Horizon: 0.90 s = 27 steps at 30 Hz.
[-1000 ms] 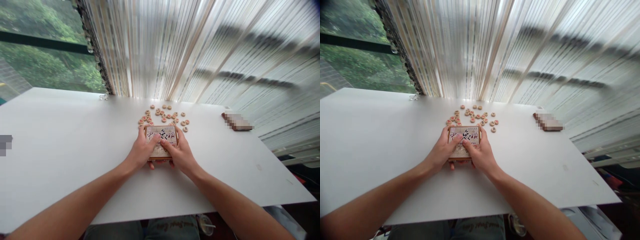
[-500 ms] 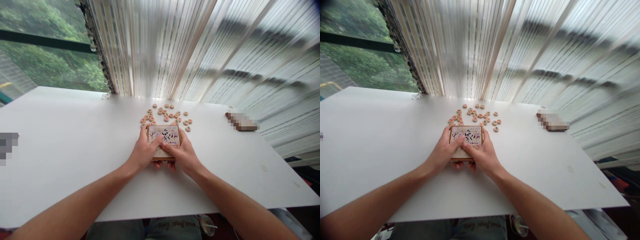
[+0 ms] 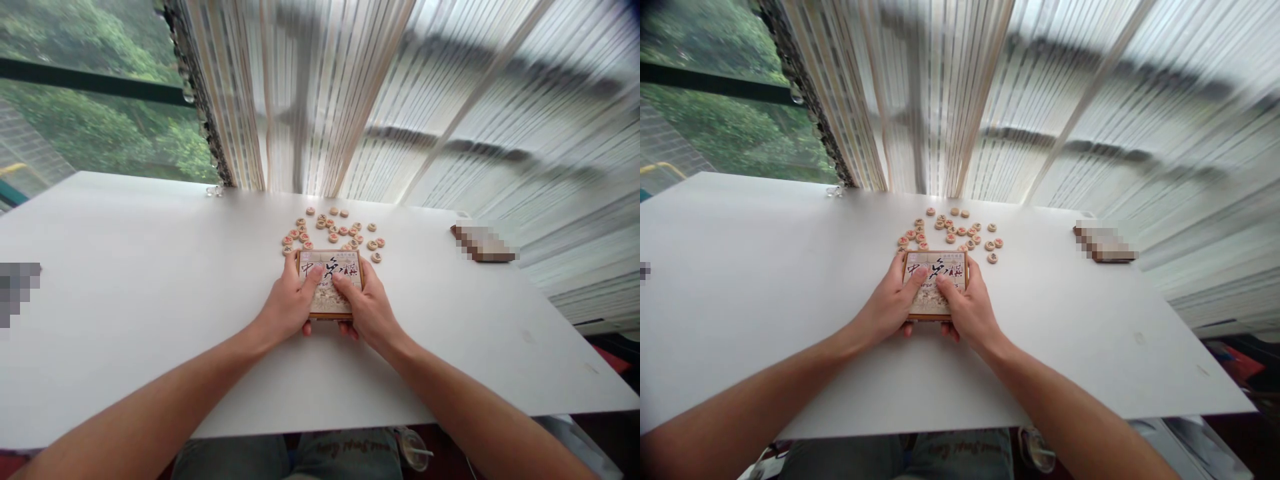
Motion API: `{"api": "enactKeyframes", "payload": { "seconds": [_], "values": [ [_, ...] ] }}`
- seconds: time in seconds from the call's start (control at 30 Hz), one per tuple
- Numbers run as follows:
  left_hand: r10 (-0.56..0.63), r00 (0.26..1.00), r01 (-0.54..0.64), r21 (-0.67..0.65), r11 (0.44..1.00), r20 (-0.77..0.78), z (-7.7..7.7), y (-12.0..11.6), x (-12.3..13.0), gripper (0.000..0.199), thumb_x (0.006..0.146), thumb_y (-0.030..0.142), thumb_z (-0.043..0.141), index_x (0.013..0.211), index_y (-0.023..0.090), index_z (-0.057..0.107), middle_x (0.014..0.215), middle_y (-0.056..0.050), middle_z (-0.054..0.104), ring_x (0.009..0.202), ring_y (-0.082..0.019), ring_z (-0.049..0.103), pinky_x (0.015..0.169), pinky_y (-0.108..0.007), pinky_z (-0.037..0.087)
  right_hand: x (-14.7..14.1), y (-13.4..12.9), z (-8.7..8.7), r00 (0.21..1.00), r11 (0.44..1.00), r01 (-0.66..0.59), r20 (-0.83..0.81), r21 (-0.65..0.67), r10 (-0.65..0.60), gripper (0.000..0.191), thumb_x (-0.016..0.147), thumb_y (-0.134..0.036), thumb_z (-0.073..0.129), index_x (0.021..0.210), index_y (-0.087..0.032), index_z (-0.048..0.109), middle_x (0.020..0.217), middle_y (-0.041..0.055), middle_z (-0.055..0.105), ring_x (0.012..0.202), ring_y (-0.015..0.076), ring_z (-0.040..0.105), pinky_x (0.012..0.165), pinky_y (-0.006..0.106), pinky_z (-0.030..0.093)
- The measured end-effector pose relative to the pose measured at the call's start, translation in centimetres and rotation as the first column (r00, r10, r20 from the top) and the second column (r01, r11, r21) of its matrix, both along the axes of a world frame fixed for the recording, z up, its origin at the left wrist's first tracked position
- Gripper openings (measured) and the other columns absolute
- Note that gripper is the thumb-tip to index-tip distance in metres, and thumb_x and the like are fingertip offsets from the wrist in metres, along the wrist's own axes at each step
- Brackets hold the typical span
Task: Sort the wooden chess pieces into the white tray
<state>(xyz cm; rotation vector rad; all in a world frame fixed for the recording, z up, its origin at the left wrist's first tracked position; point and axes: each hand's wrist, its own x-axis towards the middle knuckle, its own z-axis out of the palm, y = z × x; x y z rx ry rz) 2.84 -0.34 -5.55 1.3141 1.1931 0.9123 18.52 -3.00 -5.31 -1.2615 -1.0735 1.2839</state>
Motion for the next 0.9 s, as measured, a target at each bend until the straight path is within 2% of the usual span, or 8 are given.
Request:
{"api": "enactKeyframes", "payload": {
  "seconds": [0.1,0.23,0.33,0.4,0.53,0.7,0.8,0.9],
  "values": [
    [0.013,0.999,-0.012,0.012,1.000,-0.048,-0.5,0.2,0.0,0.051,0.105,0.056,0.056,0.147,0.030,0.043,0.110,-0.010,0.075,0.045,-0.016,0.066,0.025,-0.019,0.037,0.1,0.2,-0.4,0.999,0.999,0.032,0.015,-0.012,-0.032,0.047,0.100,-0.053,0.063,0.138,-0.030,0.048,0.075,-0.0053,0.061,0.029,0.0116,0.050,0.019,0.022,0.035],
    [0.019,0.998,-0.019,0.011,1.000,-0.054,-0.7,0.4,-0.1,0.051,0.105,0.056,0.054,0.148,0.031,0.043,0.106,-0.009,0.075,0.042,-0.014,0.062,0.027,-0.019,0.035,0.1,0.2,-0.8,1.000,1.000,0.018,0.015,-0.024,-0.018,0.044,0.101,-0.052,0.062,0.137,-0.030,0.048,0.077,-0.0046,0.063,0.029,0.0117,0.051,0.019,0.023,0.036],
    [0.034,0.998,-0.036,-0.030,0.999,-0.046,-0.6,0.5,-0.2,0.050,0.107,0.050,0.049,0.152,0.030,0.040,0.095,-0.007,0.073,0.037,-0.013,0.057,0.028,-0.021,0.034,0.1,0.4,-0.7,1.000,1.000,0.007,0.008,-0.028,-0.007,0.041,0.100,-0.053,0.062,0.130,-0.029,0.050,0.074,-0.0047,0.063,0.029,0.0124,0.052,0.019,0.021,0.034],
    [0.061,0.998,-0.061,-0.052,0.997,0.000,-0.5,0.8,-0.1,0.051,0.106,0.043,0.049,0.155,0.029,0.038,0.093,-0.006,0.073,0.037,-0.014,0.057,0.031,-0.022,0.039,0.2,0.6,-0.6,1.000,1.000,-0.009,-0.011,-0.019,0.009,0.040,0.099,-0.054,0.063,0.126,-0.027,0.050,0.072,-0.0048,0.063,0.029,0.0125,0.052,0.020,0.021,0.033],
    [0.121,0.979,-0.118,-0.024,0.993,0.165,0.0,1.1,0.3,0.051,0.096,0.028,0.064,0.144,0.023,0.047,0.119,-0.012,0.072,0.072,-0.020,0.073,0.053,-0.027,0.060,0.9,0.9,0.0,0.997,0.995,-0.078,-0.011,-0.056,0.078,0.042,0.097,-0.056,0.063,0.123,-0.027,0.048,0.071,-0.0053,0.064,0.031,0.0119,0.052,0.021,0.020,0.033],
    [0.068,0.931,0.017,-0.228,0.973,0.358,1.4,0.4,1.3,0.050,0.090,0.028,0.069,0.134,0.025,0.045,0.123,-0.014,0.070,0.073,-0.026,0.075,0.045,-0.037,0.062,2.8,1.0,1.0,0.985,0.983,-0.153,0.065,-0.100,0.160,0.046,0.093,-0.059,0.062,0.121,-0.025,0.050,0.068,-0.0054,0.064,0.030,0.0125,0.050,0.021,0.020,0.032],
    [0.097,0.923,-0.008,-0.231,0.973,0.373,1.8,-0.4,2.7,0.046,0.089,0.025,0.071,0.127,0.023,0.047,0.124,-0.015,0.070,0.085,-0.028,0.077,0.056,-0.042,0.068,4.6,1.0,1.6,0.974,0.982,-0.157,0.151,-0.101,0.171,0.048,0.093,-0.058,0.064,0.124,-0.024,0.053,0.065,-0.0056,0.062,0.032,0.0139,0.050,0.022,0.022,0.033],
    [0.133,0.913,-0.061,-0.194,0.979,0.386,1.7,-1.1,4.8,0.047,0.090,0.025,0.074,0.129,0.023,0.048,0.127,-0.014,0.070,0.103,-0.028,0.077,0.077,-0.044,0.070,7.0,0.3,2.4,0.939,0.998,-0.055,0.339,-0.032,0.063,0.065,0.092,-0.055,0.068,0.145,-0.024,0.047,0.078,-0.0005,0.069,0.050,0.0185,0.064,0.035,0.026,0.049]
  ]
}}
